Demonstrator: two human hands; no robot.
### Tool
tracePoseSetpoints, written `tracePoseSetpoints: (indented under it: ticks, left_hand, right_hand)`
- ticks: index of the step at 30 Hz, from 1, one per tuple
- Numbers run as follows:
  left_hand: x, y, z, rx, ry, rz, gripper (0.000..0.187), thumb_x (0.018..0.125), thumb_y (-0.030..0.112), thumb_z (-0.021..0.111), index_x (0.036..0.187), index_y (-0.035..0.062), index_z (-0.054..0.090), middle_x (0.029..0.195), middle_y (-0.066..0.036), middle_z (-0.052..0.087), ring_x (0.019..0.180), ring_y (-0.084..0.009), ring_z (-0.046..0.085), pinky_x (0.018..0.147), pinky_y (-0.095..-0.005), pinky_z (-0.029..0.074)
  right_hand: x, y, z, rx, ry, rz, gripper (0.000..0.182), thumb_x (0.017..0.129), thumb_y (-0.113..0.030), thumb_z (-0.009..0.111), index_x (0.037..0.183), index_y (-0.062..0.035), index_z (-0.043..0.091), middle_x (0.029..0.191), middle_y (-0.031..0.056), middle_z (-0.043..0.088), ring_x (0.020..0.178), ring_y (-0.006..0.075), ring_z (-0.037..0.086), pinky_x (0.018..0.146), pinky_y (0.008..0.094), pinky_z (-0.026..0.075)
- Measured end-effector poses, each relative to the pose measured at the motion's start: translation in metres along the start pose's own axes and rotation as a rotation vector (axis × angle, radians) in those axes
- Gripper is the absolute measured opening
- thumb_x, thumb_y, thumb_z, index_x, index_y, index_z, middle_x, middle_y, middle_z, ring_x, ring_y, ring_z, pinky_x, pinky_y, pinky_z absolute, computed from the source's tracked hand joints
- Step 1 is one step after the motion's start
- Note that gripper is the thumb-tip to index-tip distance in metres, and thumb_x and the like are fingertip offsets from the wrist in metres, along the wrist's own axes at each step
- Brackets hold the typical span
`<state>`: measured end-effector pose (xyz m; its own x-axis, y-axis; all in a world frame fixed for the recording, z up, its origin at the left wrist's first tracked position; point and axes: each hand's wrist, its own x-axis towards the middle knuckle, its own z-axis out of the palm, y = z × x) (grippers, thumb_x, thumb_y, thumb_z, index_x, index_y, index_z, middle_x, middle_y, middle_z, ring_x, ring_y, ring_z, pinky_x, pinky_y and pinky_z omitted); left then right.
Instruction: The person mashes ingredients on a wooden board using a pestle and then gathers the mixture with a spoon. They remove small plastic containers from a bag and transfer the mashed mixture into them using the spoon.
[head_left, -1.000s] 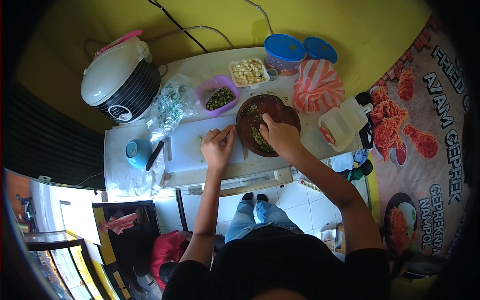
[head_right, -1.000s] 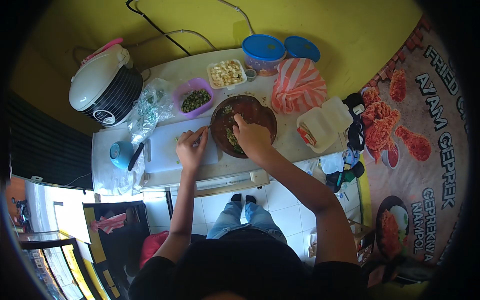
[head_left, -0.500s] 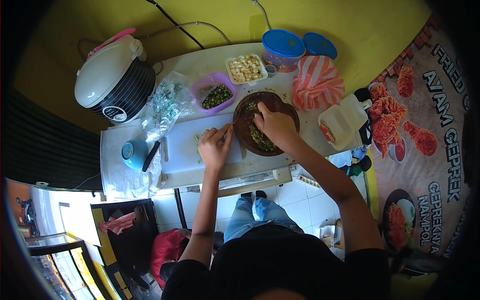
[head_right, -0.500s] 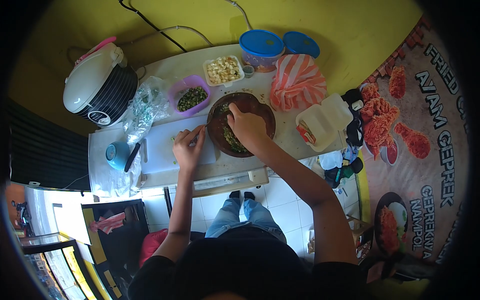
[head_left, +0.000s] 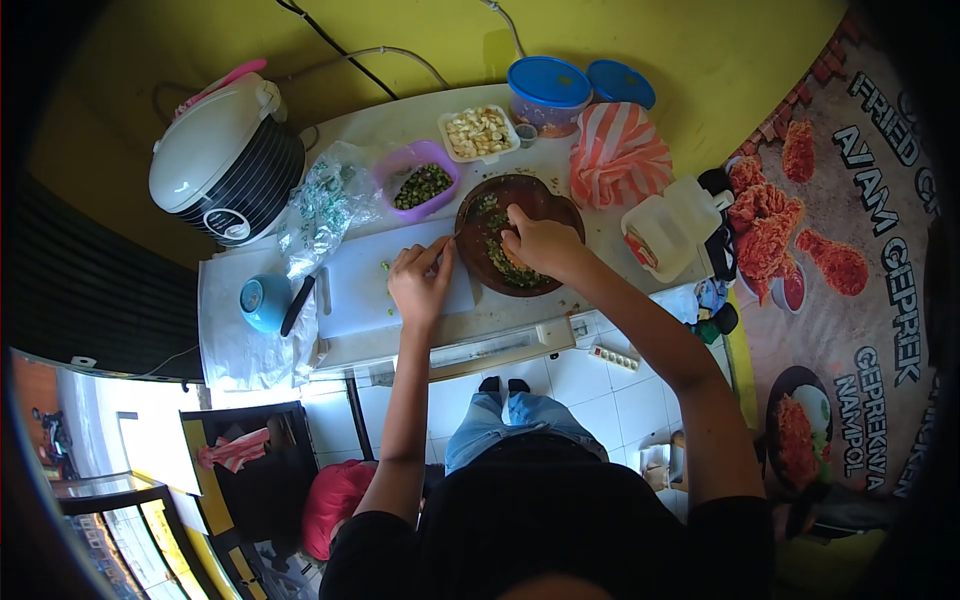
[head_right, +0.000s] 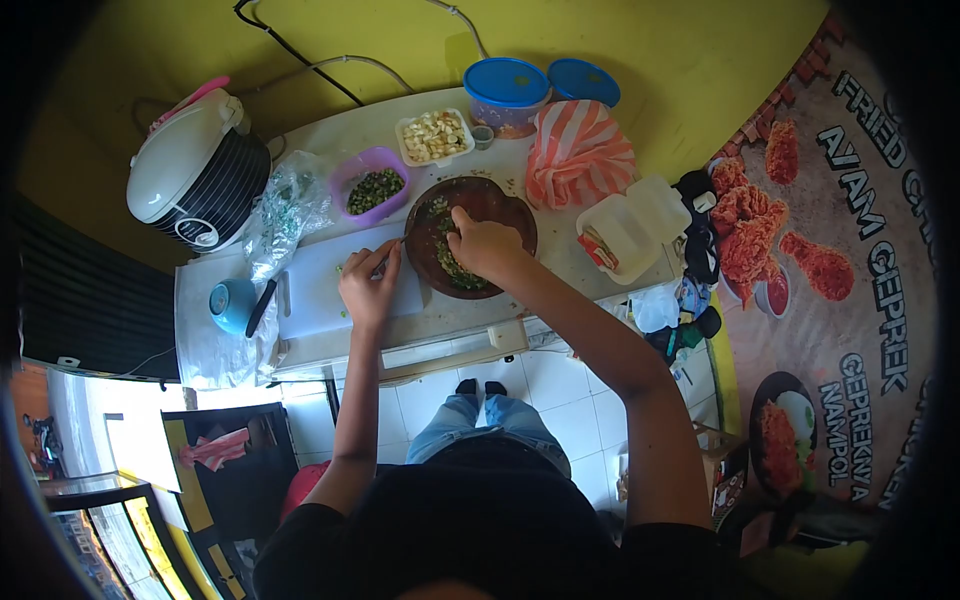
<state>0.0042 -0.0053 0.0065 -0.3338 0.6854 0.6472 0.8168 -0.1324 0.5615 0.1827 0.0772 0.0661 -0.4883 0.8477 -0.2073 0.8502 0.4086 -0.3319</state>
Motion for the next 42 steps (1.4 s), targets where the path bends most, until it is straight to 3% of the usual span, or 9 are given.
tracePoseSetpoints:
  ticks: [6,12,21,24,39,42]
  left_hand:
    - [0.0,0.0,-0.001,0.001,-0.011,-0.016,0.01,0.077,0.015,0.072,0.086,0.0123,0.075,0.056,-0.003,0.053,0.051,-0.0182,0.049,0.053,-0.033,0.041]
    - [0.003,0.001,-0.002,0.012,-0.037,-0.029,0.012,0.078,0.015,0.073,0.088,0.011,0.075,0.058,-0.004,0.054,0.053,-0.0184,0.05,0.054,-0.0328,0.042]
    - [0.002,0.002,-0.003,-0.019,-0.041,-0.047,0.012,0.078,0.014,0.073,0.089,0.0101,0.075,0.059,-0.005,0.055,0.055,-0.0189,0.05,0.055,-0.0325,0.043]
    - [0.002,0.002,-0.003,-0.014,-0.043,-0.039,0.012,0.078,0.014,0.072,0.089,0.01,0.075,0.059,-0.005,0.055,0.055,-0.019,0.05,0.056,-0.0326,0.043]
    - [-0.001,0.001,-0.001,0.0,-0.013,-0.016,0.011,0.078,0.016,0.072,0.088,0.0123,0.075,0.057,-0.004,0.053,0.053,-0.0183,0.05,0.054,-0.0331,0.042]
    - [-0.002,0.0,-0.002,-0.002,-0.014,-0.012,0.01,0.078,0.017,0.071,0.087,0.0127,0.075,0.057,-0.003,0.053,0.052,-0.0187,0.05,0.053,-0.0336,0.042]
  right_hand:
    - [-0.025,-0.015,0.022,0.032,0.263,0.0,0.03,0.096,-0.034,0.044,0.118,-0.0137,0.046,0.067,0.0164,0.064,0.065,0.0356,0.065,0.058,0.0486,0.049]
    - [-0.01,-0.012,0.026,0.023,0.375,-0.019,0.026,0.095,-0.029,0.046,0.117,-0.0147,0.049,0.06,0.0126,0.062,0.057,0.0322,0.063,0.052,0.0456,0.048]
    - [-0.011,-0.011,0.022,-0.028,0.332,-0.019,0.027,0.095,-0.029,0.046,0.117,-0.0145,0.051,0.06,0.0128,0.062,0.057,0.0314,0.064,0.052,0.0444,0.049]
    - [0.007,-0.005,0.029,-0.051,0.423,-0.097,0.027,0.095,-0.029,0.046,0.117,-0.0147,0.051,0.06,0.0125,0.062,0.056,0.0315,0.063,0.051,0.0449,0.049]
    - [-0.011,-0.006,0.023,-0.02,0.323,-0.034,0.027,0.094,-0.03,0.044,0.117,-0.0154,0.048,0.061,0.0126,0.062,0.058,0.0336,0.064,0.054,0.0478,0.049]
    - [0.011,0.012,0.024,-0.016,0.256,-0.104,0.037,0.095,-0.038,0.042,0.124,-0.0137,0.043,0.067,0.018,0.064,0.058,0.0357,0.064,0.053,0.0472,0.049]
